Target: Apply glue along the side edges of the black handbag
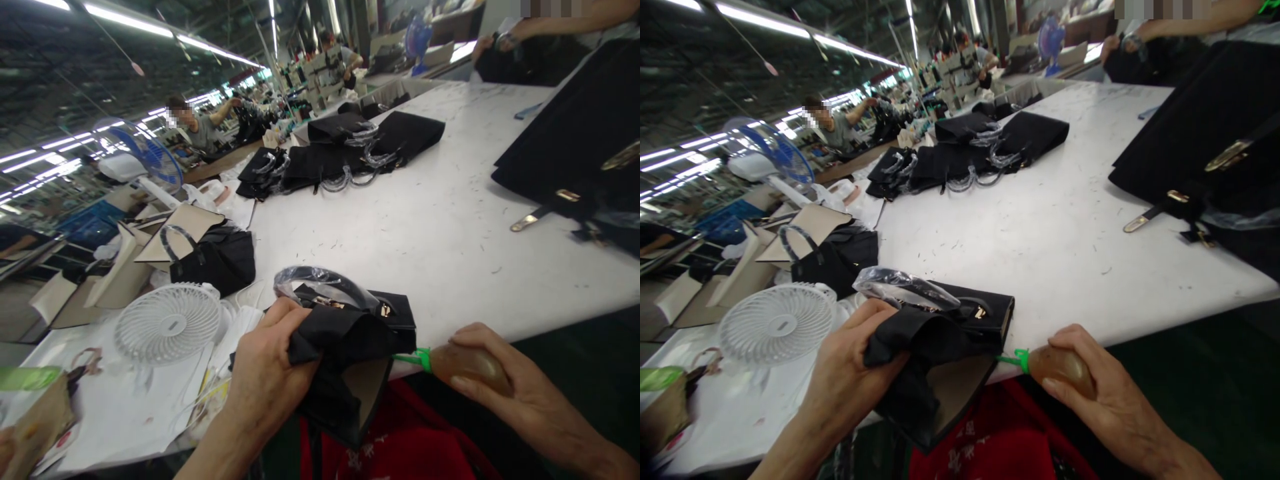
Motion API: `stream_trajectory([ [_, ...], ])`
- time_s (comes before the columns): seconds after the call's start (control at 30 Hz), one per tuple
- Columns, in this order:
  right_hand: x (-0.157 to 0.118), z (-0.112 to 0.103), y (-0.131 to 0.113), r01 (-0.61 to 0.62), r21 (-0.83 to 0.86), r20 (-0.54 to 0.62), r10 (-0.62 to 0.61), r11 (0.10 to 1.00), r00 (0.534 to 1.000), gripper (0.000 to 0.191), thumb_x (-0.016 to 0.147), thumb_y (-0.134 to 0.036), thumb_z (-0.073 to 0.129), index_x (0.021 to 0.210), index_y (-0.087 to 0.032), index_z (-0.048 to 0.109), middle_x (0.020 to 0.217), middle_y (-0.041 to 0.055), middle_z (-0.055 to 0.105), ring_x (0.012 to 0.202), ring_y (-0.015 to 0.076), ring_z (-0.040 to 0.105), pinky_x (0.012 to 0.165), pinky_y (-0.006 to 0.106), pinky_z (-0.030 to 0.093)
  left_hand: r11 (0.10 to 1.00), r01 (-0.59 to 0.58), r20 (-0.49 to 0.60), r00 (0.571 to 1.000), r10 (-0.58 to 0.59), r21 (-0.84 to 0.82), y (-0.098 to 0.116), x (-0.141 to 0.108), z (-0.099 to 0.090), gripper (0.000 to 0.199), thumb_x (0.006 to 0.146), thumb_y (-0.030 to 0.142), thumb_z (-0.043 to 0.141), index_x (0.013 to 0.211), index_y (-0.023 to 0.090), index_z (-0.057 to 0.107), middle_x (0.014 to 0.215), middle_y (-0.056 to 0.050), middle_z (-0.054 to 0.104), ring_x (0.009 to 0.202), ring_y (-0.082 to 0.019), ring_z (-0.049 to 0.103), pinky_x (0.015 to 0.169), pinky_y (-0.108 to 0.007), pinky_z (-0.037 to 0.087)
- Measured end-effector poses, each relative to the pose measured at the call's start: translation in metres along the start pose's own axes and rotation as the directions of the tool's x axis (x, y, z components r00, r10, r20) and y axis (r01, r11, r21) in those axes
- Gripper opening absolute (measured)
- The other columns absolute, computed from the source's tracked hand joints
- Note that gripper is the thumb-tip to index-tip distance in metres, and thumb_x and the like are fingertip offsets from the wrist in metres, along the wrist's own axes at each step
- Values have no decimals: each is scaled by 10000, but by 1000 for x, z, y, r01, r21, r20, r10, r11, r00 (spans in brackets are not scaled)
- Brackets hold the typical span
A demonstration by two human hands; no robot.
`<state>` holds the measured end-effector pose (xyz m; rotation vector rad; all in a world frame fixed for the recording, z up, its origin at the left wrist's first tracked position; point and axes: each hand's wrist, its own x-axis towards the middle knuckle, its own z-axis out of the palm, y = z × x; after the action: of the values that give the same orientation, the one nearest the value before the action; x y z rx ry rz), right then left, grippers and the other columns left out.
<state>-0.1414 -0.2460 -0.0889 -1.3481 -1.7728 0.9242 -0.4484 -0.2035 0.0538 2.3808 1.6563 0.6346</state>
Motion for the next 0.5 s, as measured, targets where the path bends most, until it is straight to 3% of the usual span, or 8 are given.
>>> stream_trajectory([
  [0.17,-1,0,5,57,-79,-166,-70,995,984,321,878,-412,637,1144,-273,523,1122,42,573,967,214,605,782,293,516,1000,-12,-15,1000,12,6,1,0,2,147,772,88,622,855,208,636,864,26,563,737,-102,592,630,-209,427],
  [0.3,-4,-1,6,-7,-19,-134,4,1000,991,357,852,-445,657,1130,-265,526,1108,44,595,960,227,614,803,305,517,1000,-12,-17,1000,12,-3,1,-1,3,165,758,70,626,848,209,633,864,28,562,749,-100,591,634,-197,428],
  [0.4,-4,-3,5,-199,85,-12,201,976,980,384,835,-521,647,1101,-274,522,1005,22,628,856,218,630,720,298,526,1000,-11,-32,999,11,-16,2,-2,3,206,738,53,624,868,212,644,869,27,569,745,-101,592,629,-194,429],
  [0.5,-4,-4,5,-406,233,129,386,883,913,452,826,-590,621,1141,-294,491,960,3,651,836,224,641,666,284,524,999,-10,-30,1000,9,-36,2,-3,3,239,723,39,617,883,213,650,876,24,574,743,-104,591,631,-195,432],
])
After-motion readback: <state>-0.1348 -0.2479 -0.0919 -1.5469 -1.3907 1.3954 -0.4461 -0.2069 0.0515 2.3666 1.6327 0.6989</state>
